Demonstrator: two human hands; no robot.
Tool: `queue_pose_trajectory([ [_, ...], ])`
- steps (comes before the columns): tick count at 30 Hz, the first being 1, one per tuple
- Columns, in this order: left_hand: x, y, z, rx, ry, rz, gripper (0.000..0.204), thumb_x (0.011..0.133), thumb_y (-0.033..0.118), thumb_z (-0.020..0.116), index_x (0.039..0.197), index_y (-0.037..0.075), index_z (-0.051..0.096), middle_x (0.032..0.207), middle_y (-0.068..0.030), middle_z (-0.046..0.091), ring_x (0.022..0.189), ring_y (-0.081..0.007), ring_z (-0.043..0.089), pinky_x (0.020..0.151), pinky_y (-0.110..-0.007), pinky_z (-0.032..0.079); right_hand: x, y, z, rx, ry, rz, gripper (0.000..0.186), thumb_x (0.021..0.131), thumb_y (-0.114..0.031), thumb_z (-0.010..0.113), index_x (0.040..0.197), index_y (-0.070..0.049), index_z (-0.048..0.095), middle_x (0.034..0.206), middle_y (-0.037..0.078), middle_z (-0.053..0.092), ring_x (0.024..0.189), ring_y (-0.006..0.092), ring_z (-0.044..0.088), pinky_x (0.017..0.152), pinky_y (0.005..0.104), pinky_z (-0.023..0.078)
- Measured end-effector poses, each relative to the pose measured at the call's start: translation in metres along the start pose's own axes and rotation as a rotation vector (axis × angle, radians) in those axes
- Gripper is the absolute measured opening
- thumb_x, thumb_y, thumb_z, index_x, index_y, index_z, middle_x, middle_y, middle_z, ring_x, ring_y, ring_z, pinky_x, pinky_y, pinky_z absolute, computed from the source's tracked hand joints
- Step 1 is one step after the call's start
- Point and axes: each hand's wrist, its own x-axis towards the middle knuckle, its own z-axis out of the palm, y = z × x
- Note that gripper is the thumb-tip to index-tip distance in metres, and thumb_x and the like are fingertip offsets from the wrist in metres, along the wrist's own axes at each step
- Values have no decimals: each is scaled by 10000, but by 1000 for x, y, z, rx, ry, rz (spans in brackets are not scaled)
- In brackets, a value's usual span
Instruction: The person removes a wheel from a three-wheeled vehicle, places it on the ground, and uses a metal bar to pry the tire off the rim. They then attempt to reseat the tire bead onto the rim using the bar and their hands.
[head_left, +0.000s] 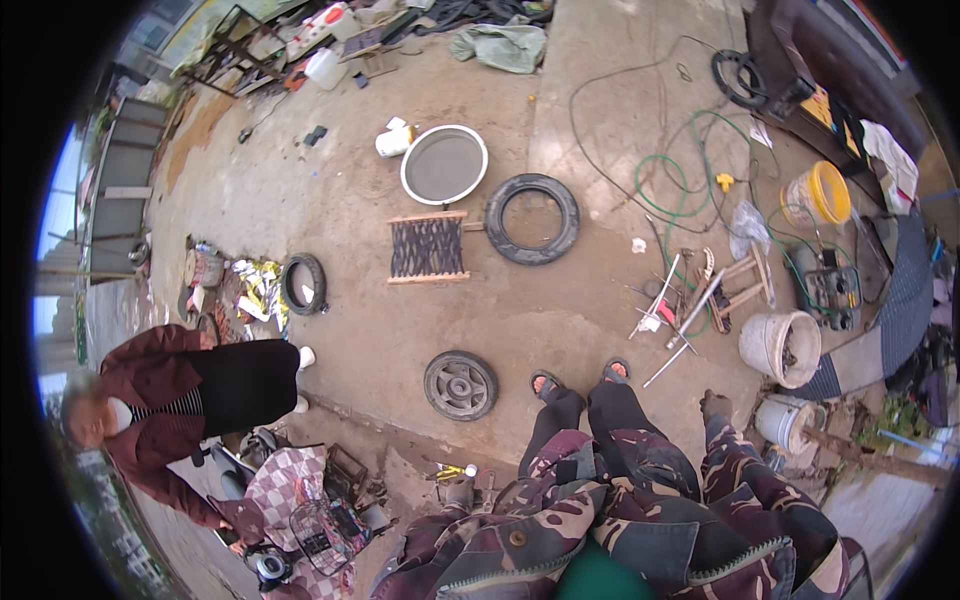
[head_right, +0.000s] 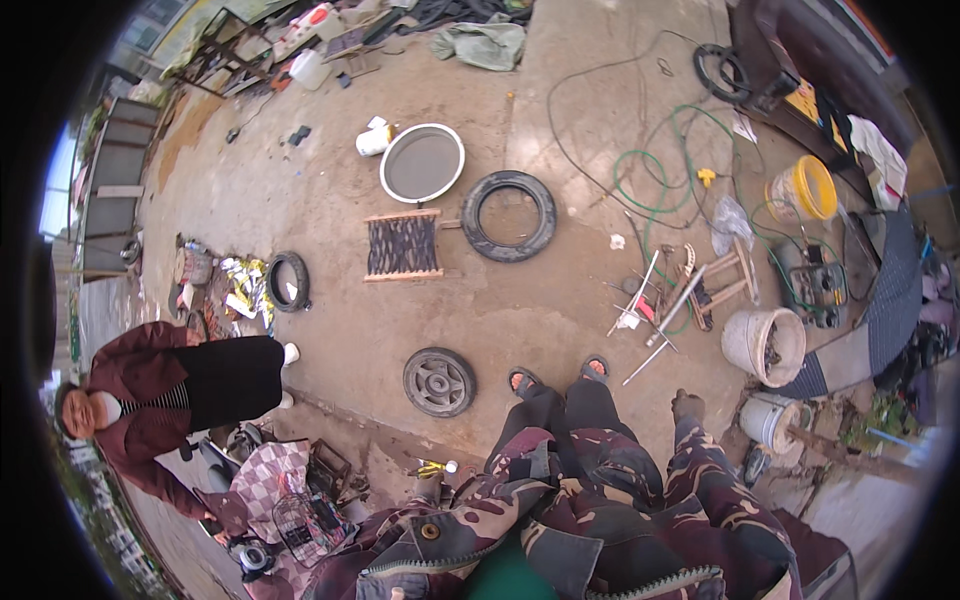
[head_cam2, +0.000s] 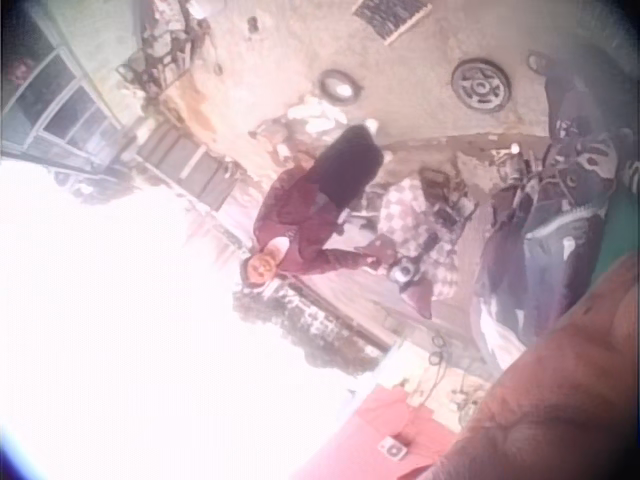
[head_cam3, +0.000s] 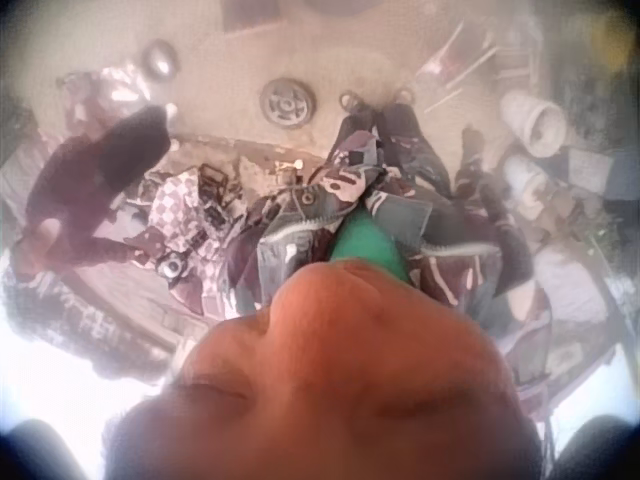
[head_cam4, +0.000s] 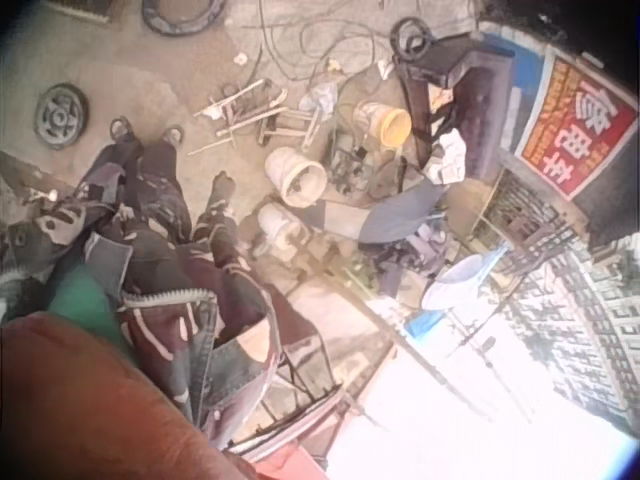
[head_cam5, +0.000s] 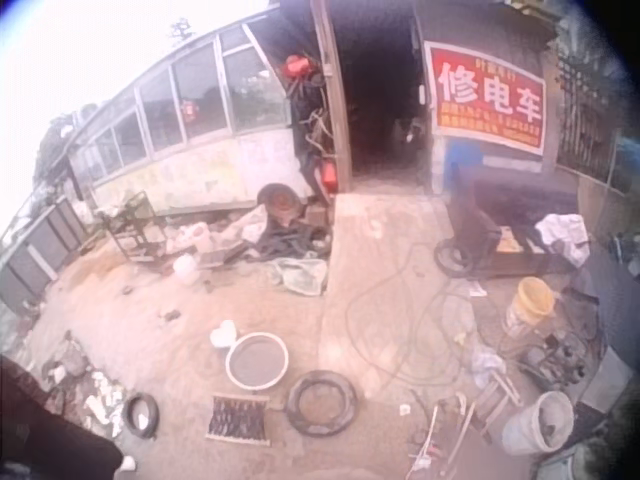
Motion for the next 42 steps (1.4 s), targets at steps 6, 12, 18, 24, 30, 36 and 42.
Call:
queue_pose_trajectory([
  [6, 13, 7, -1, -208, 85, 10, 320, 1027, 374, 636, 1058, 61, 696, 761, -85, 701, 557, -221, 663, 483, -387, 537, 16, -28, 9, 37, -53, -22, 249, 926, -194, 630, 833, 36, 646, 681, 118, 668, 523, 208, 571, 483, 381, 408],
  [12, -16, 33, 24, -208, 78, -49, 277, 992, 296, 663, 1054, 33, 720, 776, -117, 725, 608, -233, 715, 500, -389, 550, 55, -69, 24, -89, -48, -45, 256, 932, -217, 639, 813, 10, 646, 663, 100, 657, 500, 202, 562, 467, 387, 400],
  [18, -32, 26, 27, 127, 187, 172, 316, 951, 337, 688, 1138, 87, 734, 956, -162, 736, 798, -302, 720, 700, -436, 564, 120, -154, 79, -401, -17, -208, 446, 979, -388, 638, 771, 5, 683, 676, 121, 678, 527, 232, 611, 492, 413, 430],
  [24, -7, 19, 20, 344, 208, 273, 361, 907, 384, 712, 1172, 140, 747, 1139, -201, 757, 1004, -376, 739, 888, -493, 578, 86, -271, 114, -423, -48, -428, 542, 999, -476, 619, 802, 20, 716, 711, 150, 714, 585, 262, 670, 518, 434, 466],
  [30, 10, 132, 11, 310, 85, 205, 343, 904, 371, 701, 1136, 122, 741, 1110, -201, 756, 978, -372, 733, 872, -492, 573, 51, -275, 121, -283, 34, -385, 618, 1017, -581, 595, 978, 3, 792, 841, 182, 778, 776, 346, 766, 713, 469, 563],
  [36, 48, 290, -25, 474, -42, 187, 327, 901, 358, 691, 1100, 103, 734, 1081, -202, 756, 952, -368, 728, 855, -491, 568, -7, -219, 91, -193, 191, 3, 436, 944, -414, 662, 912, 3, 784, 785, 171, 762, 744, 342, 746, 745, 467, 566],
  [42, 65, 397, -22, 659, -79, 236, 313, 898, 346, 680, 1064, 84, 728, 1052, -203, 756, 925, -364, 722, 838, -490, 562, -98, -134, 73, -60, 277, 270, 368, 931, -331, 605, 840, -16, 773, 749, 139, 755, 691, 278, 734, 709, 439, 561],
])
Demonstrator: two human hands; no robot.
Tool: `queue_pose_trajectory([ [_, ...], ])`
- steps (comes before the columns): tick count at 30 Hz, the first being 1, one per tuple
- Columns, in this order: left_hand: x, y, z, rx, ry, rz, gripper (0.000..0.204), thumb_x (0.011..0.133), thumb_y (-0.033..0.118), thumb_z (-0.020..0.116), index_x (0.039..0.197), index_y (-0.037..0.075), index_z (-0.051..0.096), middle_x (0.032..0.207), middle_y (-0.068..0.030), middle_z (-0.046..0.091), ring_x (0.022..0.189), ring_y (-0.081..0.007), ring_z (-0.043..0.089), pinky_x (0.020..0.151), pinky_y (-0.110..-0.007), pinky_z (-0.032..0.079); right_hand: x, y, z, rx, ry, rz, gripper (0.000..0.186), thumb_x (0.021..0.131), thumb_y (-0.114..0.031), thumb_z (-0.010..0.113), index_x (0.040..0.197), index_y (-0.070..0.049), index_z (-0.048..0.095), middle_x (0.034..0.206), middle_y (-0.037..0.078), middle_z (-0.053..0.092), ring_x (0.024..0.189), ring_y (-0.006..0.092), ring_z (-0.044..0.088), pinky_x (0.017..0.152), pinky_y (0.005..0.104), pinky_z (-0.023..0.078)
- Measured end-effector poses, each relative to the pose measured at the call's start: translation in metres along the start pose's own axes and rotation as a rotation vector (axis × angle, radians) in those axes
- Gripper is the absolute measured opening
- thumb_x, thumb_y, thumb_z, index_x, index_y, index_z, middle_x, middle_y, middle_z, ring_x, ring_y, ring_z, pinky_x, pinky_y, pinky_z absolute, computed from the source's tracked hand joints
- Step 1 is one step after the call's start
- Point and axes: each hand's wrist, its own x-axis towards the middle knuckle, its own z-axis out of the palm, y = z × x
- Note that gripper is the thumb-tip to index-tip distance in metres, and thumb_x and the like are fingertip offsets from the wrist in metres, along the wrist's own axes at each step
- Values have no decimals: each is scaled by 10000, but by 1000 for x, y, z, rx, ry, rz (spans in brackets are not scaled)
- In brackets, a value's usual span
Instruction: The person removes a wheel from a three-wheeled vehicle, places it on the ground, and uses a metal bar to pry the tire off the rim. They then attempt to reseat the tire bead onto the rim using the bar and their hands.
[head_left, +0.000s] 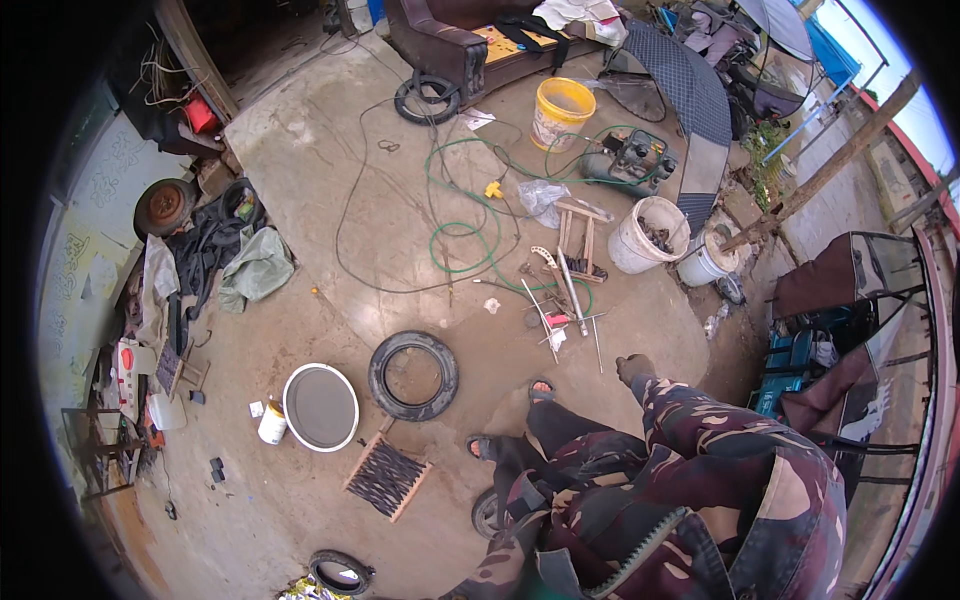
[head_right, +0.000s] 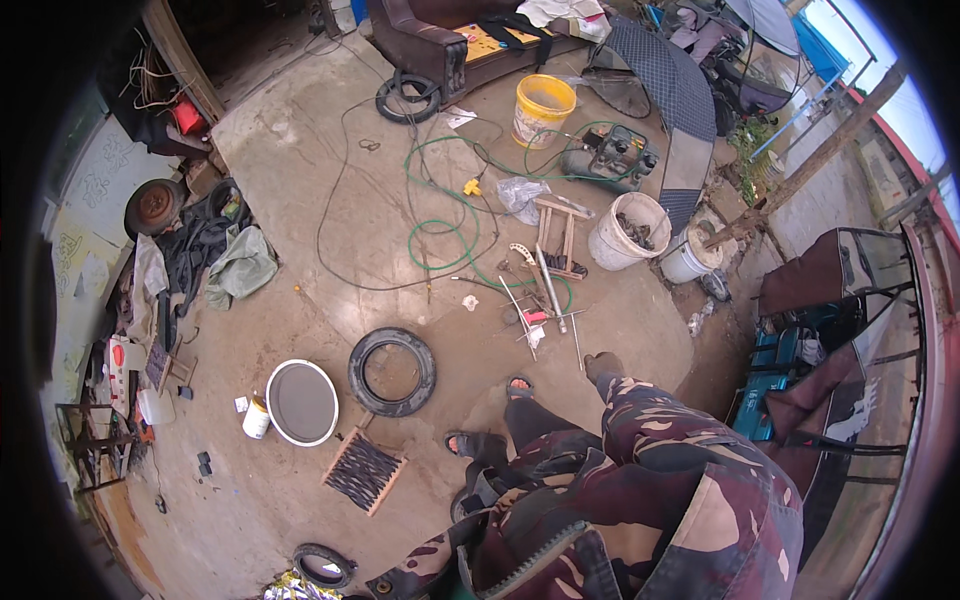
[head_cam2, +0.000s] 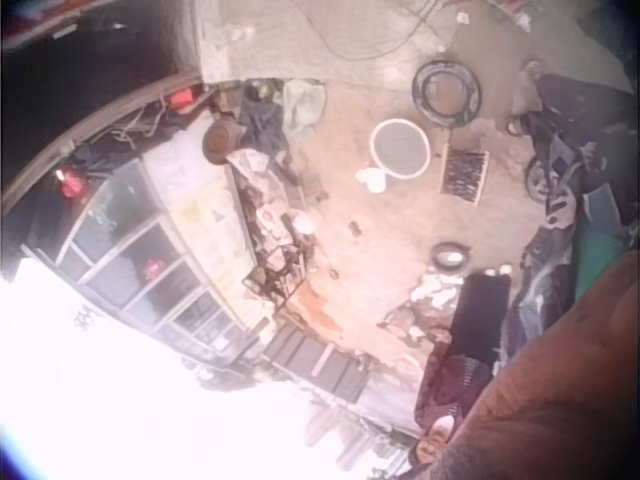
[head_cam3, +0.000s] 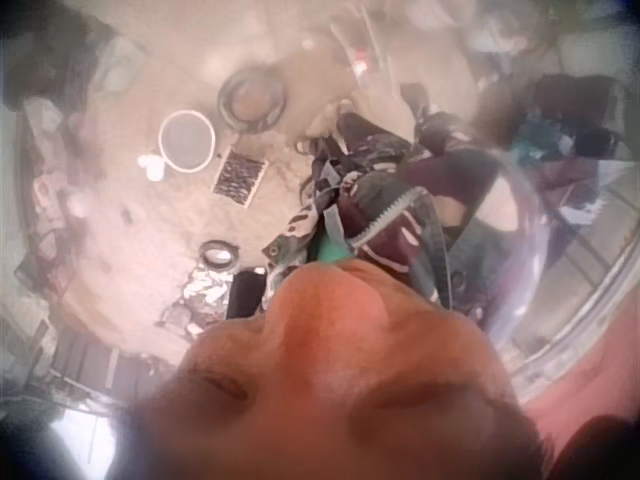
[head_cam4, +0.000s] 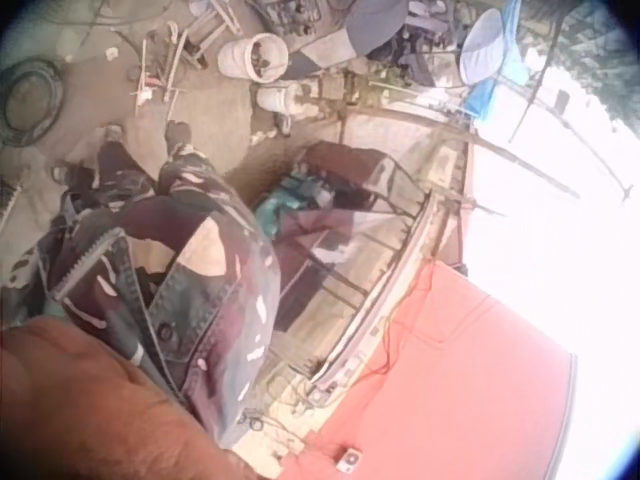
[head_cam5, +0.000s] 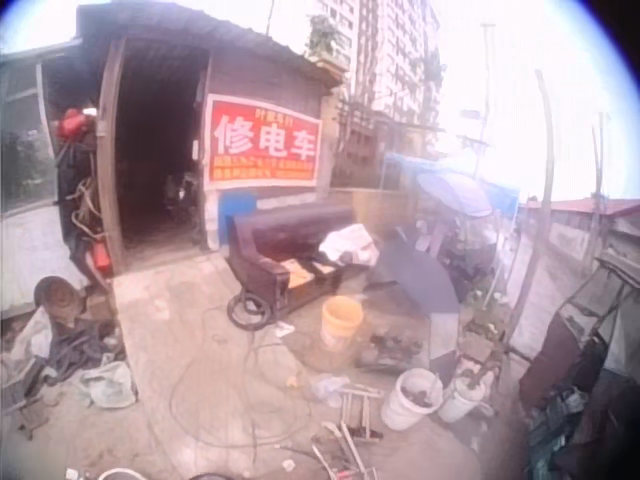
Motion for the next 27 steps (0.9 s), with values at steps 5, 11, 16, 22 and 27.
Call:
queue_pose_trajectory([
  [5, 5, 50, -22, 168, -9, 56, 305, 896, 335, 671, 1034, 68, 722, 1028, -204, 755, 903, -360, 717, 824, -489, 558, -15, 85, 6, 5, 116, 149, 402, 920, -362, 583, 825, -20, 775, 745, 154, 754, 713, 320, 737, 734, 449, 563],
  [11, -4, 87, -5, 271, 13, 102, 298, 893, 322, 660, 998, 50, 716, 999, -205, 755, 877, -356, 712, 808, -488, 553, -5, 119, 8, 143, -8, 253, 469, 932, -409, 579, 1045, 0, 780, 1051, 233, 749, 1006, 404, 718, 936, 493, 542],
  [16, -23, 94, 29, 322, 78, 114, 295, 890, 312, 651, 968, 34, 710, 975, -206, 755, 855, -353, 707, 794, -487, 548, 43, 132, -16, 174, 25, 221, 392, 926, -339, 601, 879, 6, 780, 794, 158, 769, 744, 299, 747, 762, 436, 572],
  [22, -56, 83, 59, 507, 196, 176, 294, 887, 299, 640, 932, 15, 704, 946, -206, 755, 829, -349, 702, 777, -487, 543, 136, 202, -27, 483, -34, 294, 332, 940, -271, 623, 866, 34, 732, 744, 121, 735, 637, 240, 700, 635, 395, 548],
  [27, -69, 86, 72, 627, 279, 236, 297, 884, 288, 631, 902, 0, 698, 922, -207, 754, 807, -346, 697, 763, -486, 538, 157, 294, -42, 654, 11, 475, 297, 960, -221, 622, 860, 53, 676, 668, 80, 665, 536, 222, 630, 518, 389, 492],
])
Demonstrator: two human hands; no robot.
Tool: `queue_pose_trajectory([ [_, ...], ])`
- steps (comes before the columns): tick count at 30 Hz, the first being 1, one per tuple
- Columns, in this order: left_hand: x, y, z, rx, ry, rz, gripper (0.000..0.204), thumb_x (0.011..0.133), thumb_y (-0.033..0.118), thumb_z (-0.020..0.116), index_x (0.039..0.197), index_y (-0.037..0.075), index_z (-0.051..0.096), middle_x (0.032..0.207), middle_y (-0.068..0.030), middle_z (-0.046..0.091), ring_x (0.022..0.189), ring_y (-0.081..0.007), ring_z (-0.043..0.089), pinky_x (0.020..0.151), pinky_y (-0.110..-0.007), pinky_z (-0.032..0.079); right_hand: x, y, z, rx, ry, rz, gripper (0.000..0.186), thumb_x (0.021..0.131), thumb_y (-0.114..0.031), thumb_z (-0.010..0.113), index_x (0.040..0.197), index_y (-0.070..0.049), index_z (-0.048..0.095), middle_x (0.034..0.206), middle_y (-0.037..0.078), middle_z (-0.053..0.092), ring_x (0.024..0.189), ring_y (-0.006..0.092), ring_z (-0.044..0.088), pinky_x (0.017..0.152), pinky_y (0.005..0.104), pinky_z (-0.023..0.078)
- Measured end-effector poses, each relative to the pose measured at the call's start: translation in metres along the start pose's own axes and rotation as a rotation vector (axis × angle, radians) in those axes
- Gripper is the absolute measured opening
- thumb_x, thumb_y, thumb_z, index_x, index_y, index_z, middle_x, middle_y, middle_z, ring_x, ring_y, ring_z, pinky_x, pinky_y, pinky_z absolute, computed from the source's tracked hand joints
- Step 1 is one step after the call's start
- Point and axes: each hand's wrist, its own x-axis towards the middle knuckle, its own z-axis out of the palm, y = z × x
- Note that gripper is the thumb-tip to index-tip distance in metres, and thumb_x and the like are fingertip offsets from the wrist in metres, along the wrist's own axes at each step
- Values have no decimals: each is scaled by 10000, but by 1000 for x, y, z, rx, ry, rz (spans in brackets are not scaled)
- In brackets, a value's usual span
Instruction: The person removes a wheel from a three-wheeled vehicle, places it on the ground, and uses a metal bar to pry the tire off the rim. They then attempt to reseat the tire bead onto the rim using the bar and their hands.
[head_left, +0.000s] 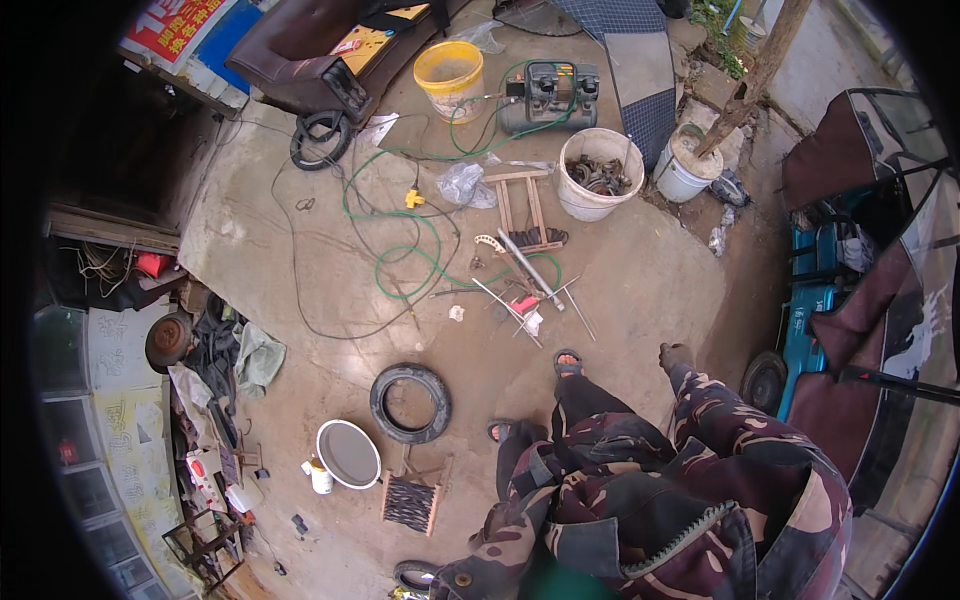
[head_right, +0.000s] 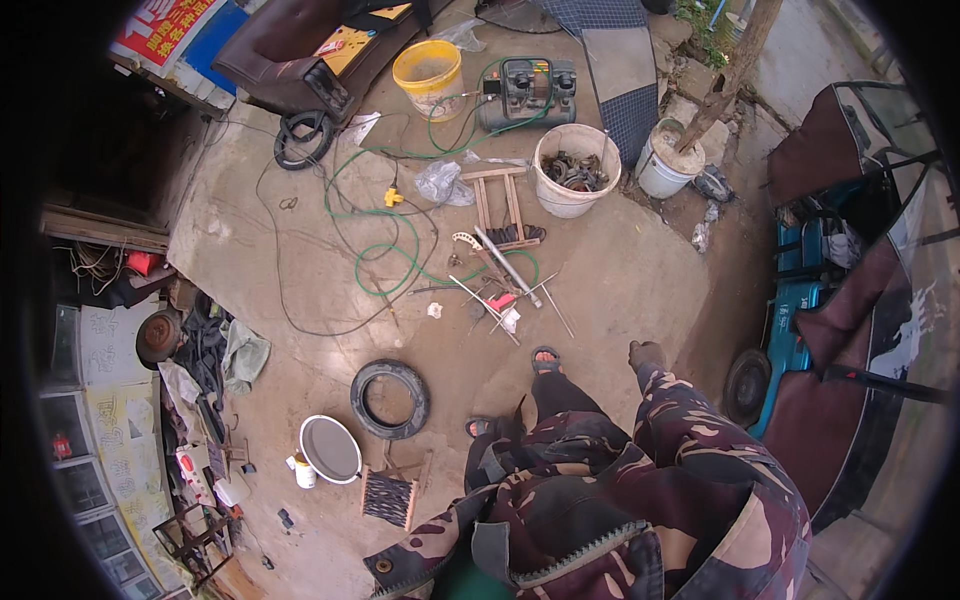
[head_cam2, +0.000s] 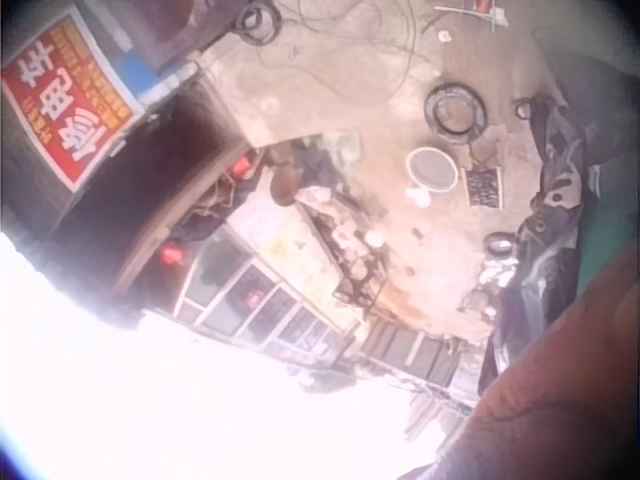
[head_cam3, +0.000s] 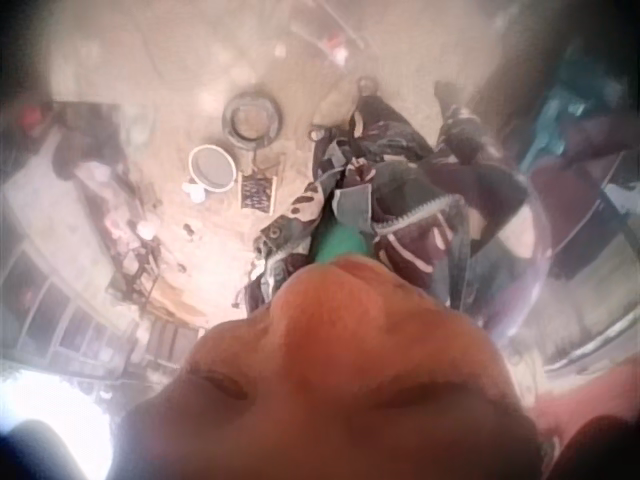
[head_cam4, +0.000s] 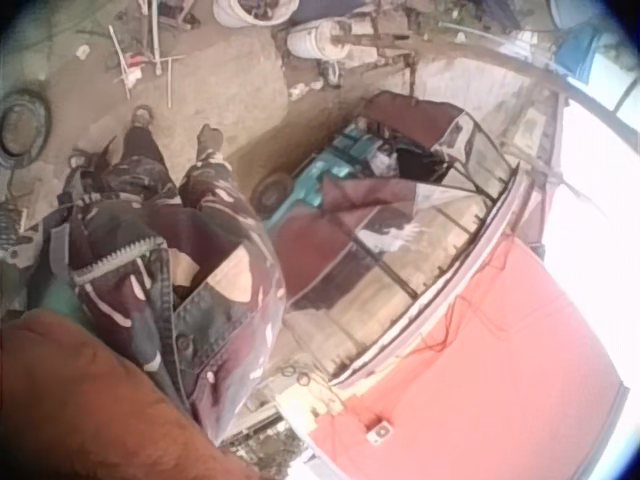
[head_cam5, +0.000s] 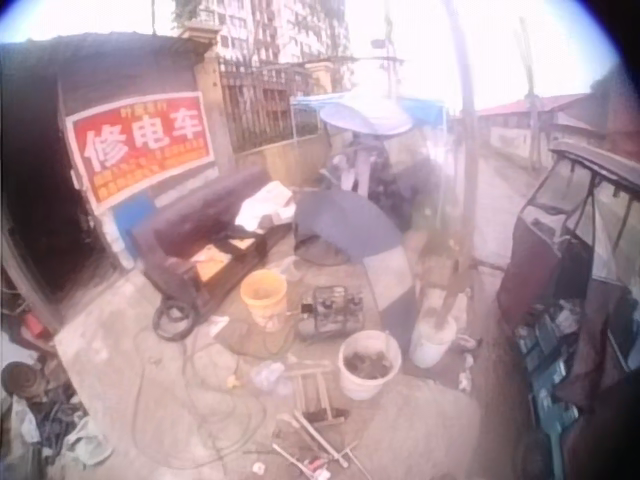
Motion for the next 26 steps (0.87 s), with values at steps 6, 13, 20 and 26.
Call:
queue_pose_trajectory([
  [6, 19, 22, -3, -29, 33, -39, 304, 881, 276, 620, 866, -19, 692, 893, -208, 754, 781, -342, 691, 747, -485, 533, -18, 47, -59, -35, 133, 32, 285, 954, -196, 670, 999, 85, 691, 680, 114, 674, 548, 219, 644, 518, 381, 499],
  [13, 55, 37, 27, -103, -42, -66, 287, 849, 254, 661, 849, -32, 684, 791, -203, 729, 755, -310, 695, 736, -502, 533, -16, 72, -81, -3, 137, 93, 374, 938, -327, 664, 978, 20, 798, 831, 151, 785, 768, 258, 782, 737, 399, 601],
  [20, 63, 57, 15, 763, -73, 543, 344, 835, 336, 741, 903, 17, 632, 909, -164, 707, 760, -255, 610, 760, -490, 520, -26, -55, -78, -114, 126, 29, 301, 974, -248, 654, 903, 26, 757, 746, 92, 735, 651, 207, 707, 612, 356, 534],
  [26, 17, 121, 24, 358, -187, 95, 395, 830, 375, 759, 975, 19, 663, 1024, -178, 747, 929, -387, 699, 858, -501, 554, 47, -151, -76, -100, 49, 15, 380, 965, -289, 622, 946, 71, 740, 789, 141, 755, 718, 250, 751, 681, 398, 569],
])
